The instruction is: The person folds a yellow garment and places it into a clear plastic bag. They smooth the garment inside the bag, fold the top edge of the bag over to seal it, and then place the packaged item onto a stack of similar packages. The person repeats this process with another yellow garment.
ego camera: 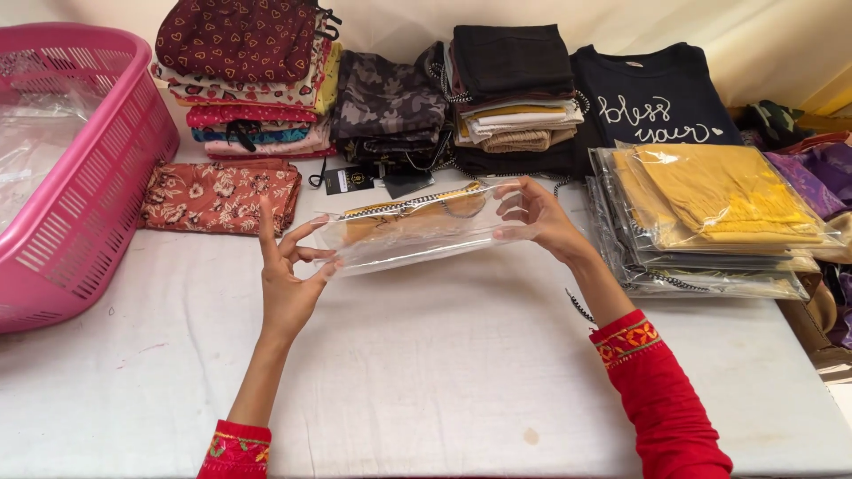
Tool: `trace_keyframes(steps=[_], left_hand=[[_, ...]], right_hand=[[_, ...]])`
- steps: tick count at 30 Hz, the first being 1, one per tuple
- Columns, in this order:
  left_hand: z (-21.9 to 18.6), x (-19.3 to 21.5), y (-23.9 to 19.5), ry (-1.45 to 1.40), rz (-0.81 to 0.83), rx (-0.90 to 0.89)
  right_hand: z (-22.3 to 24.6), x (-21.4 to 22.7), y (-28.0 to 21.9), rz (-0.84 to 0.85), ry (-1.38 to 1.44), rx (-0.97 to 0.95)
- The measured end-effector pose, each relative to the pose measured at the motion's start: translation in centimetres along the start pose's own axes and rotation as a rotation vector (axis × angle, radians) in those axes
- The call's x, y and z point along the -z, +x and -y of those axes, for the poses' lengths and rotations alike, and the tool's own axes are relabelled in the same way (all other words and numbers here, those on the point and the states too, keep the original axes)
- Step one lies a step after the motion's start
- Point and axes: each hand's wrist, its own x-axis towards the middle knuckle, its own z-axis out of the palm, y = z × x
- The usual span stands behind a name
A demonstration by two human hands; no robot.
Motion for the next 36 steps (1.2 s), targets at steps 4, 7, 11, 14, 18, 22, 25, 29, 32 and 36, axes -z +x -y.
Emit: trace_keyframes(steps=[4, 7, 11, 14, 18, 22, 25, 29, 32, 36], left_hand=[[1.4, 0.1, 1.5, 0.123, -0.039, -0.108], [2.2, 0.0, 2.9, 0.167, -0.028, -0.153], [4.9, -0.4, 4.5, 0.244, -0.028, -0.199], [6.6, -1.1, 5.3, 0.156, -0.098, -0.182], [8.4, -2.2, 6.2, 0.392, -0.177, -0.202], [13.1, -2.3, 7.5, 0.237, -0.044, 0.042], [11.9, -2.8, 8.5, 0.147, 0.012, 0.193], [10.9, -3.0, 8.8, 0.197, 0.033, 0.223], [9.0, -3.1, 7.7, 0.092, -0.016, 0.149], [7.6, -3.7, 4.7, 0.321, 0.161, -0.065]], right_hand=[[2.3, -0.8, 1.5, 0.04, -0.208, 0.074], [2.0, -0.4, 2.9, 0.074, -0.34, 0.076], [-0.4, 0.2, 5.0, 0.079, -0.448, 0.106], [-3.7, 0.2, 6.5, 0.066, -0.503, 0.196], [-5.9, -0.6, 8.1, -0.037, -0.451, 0.219], [-5.2, -1.7, 9.5, -0.117, -0.36, 0.0], [-6.8, -1.0, 10.8, -0.112, -0.395, -0.084], [-4.9, -1.3, 10.4, -0.121, -0.368, -0.015], [-4.4, -0.5, 8.4, -0.116, -0.133, 0.02], [-5.5, -0.1, 3.2, -0.029, -0.446, 0.225]])
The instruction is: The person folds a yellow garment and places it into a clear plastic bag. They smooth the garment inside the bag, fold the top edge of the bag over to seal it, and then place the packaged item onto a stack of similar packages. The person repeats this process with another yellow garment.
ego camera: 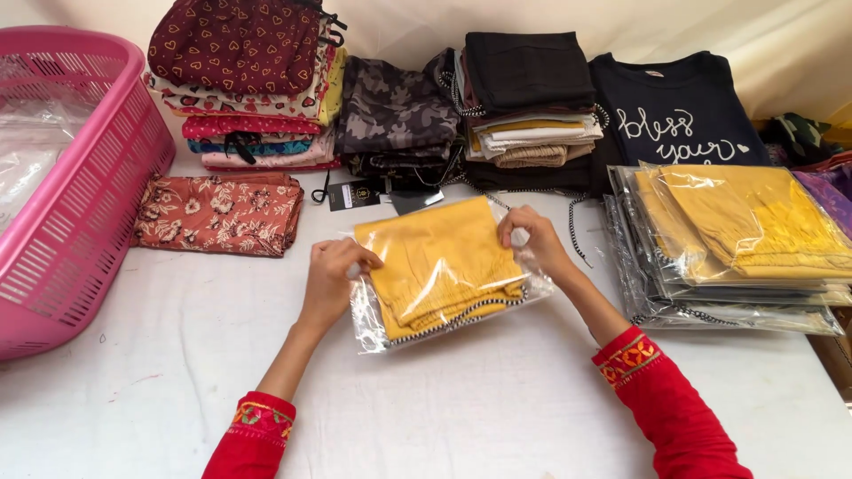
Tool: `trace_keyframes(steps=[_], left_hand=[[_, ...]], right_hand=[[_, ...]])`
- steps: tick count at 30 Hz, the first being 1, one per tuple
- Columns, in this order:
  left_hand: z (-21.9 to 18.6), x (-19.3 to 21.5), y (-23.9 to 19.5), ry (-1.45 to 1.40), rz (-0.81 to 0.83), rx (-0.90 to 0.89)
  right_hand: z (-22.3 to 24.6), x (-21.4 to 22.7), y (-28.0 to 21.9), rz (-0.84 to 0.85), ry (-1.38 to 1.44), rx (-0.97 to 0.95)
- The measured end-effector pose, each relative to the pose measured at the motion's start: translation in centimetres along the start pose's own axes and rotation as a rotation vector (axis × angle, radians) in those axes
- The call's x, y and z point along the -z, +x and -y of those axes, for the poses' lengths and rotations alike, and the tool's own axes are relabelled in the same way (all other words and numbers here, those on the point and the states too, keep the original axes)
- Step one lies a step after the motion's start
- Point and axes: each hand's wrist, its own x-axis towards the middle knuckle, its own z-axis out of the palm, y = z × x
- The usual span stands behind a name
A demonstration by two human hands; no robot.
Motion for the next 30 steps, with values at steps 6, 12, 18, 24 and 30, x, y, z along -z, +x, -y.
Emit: trace_keyframes(steps=[6, 12, 18, 24, 30], left_hand=[[0.3, -0.4, -3.6, 0.422, 0.206, -0.368], [-0.8, 1.1, -5.3, 0.468, 0.206, -0.206], [-4.0, -7.7, -3.4, 0.477, 0.223, -0.026], [-3.6, -9.7, -3.6, 0.568, 0.24, 0.028], [-3.3, -10.0, -3.8, 0.562, 0.214, 0.028]], right_hand=[[2.1, -0.5, -4.5, 0.135, -0.356, -0.05], [2.6, 2.0, -4.9, 0.181, -0.567, -0.098], [6.8, -6.3, -2.8, 0.153, -0.803, -0.014], [5.2, -8.6, -3.2, 0.266, -0.895, -0.067], [5.2, -8.5, -3.1, 0.298, -0.834, -0.108]])
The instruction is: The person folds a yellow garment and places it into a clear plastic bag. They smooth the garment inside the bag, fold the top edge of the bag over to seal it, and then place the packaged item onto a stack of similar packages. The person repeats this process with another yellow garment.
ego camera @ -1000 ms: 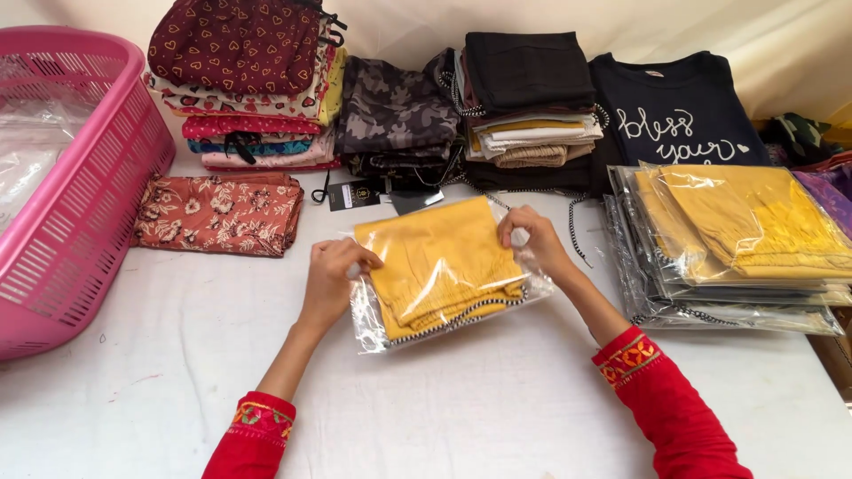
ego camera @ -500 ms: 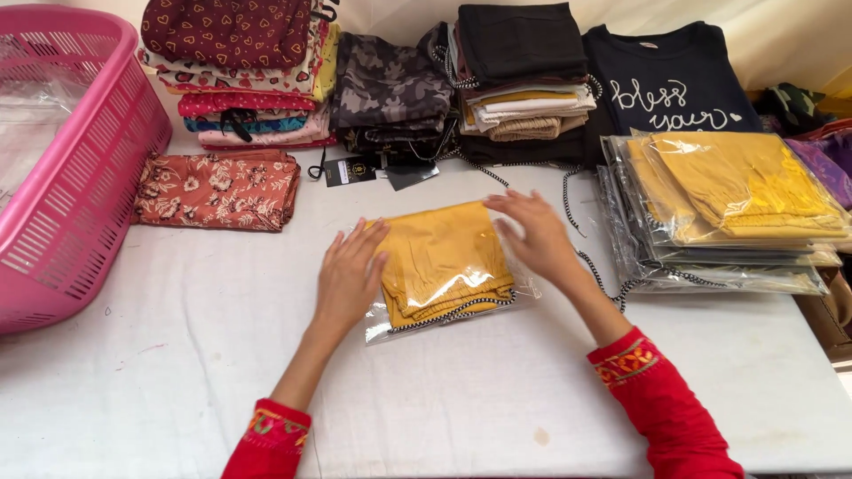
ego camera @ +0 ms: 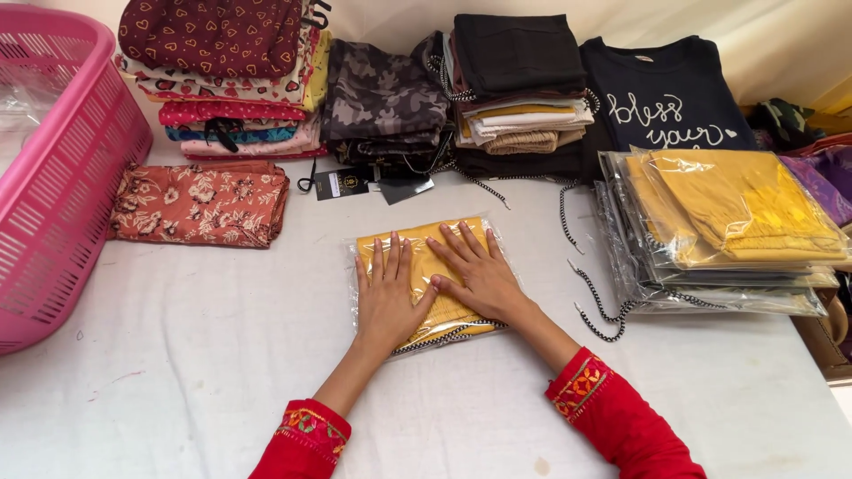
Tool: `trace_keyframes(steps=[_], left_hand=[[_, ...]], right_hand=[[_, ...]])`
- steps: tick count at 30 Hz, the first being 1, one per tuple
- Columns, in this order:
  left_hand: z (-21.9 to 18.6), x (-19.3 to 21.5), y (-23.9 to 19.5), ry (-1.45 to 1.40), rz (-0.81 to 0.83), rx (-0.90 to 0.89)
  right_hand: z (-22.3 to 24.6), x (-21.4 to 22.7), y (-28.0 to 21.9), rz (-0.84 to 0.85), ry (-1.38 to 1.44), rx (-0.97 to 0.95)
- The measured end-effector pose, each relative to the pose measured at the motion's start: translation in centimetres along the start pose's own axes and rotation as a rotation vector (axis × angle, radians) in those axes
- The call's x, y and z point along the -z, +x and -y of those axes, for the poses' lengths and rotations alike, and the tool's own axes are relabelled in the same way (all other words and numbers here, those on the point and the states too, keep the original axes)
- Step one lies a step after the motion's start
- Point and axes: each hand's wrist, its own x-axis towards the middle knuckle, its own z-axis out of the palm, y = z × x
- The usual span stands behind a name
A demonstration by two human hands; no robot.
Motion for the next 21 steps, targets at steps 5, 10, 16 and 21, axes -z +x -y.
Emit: trace_keyframes(steps=[5, 10, 16, 21], left_hand=[[0.07, -0.35, -0.1, 0.007, -0.002, 0.007], [0.12, -0.34, -0.2, -0.001, 0.005, -0.001], [0.17, -0.64, 0.03, 0.013, 0.027, 0.011], [0.24, -0.66, -0.17, -0.002, 0.05, 0.021]], right_hand=[[0.13, -0.04, 0.16, 0.035, 0.031, -0.02], [0.2, 0.06, 0.14, 0.068, 0.032, -0.041], [-0.03, -0.49, 0.17, 0.086, 0.024, -0.032], [0.11, -0.32, 0.31, 0.1, 0.052, -0.038]])
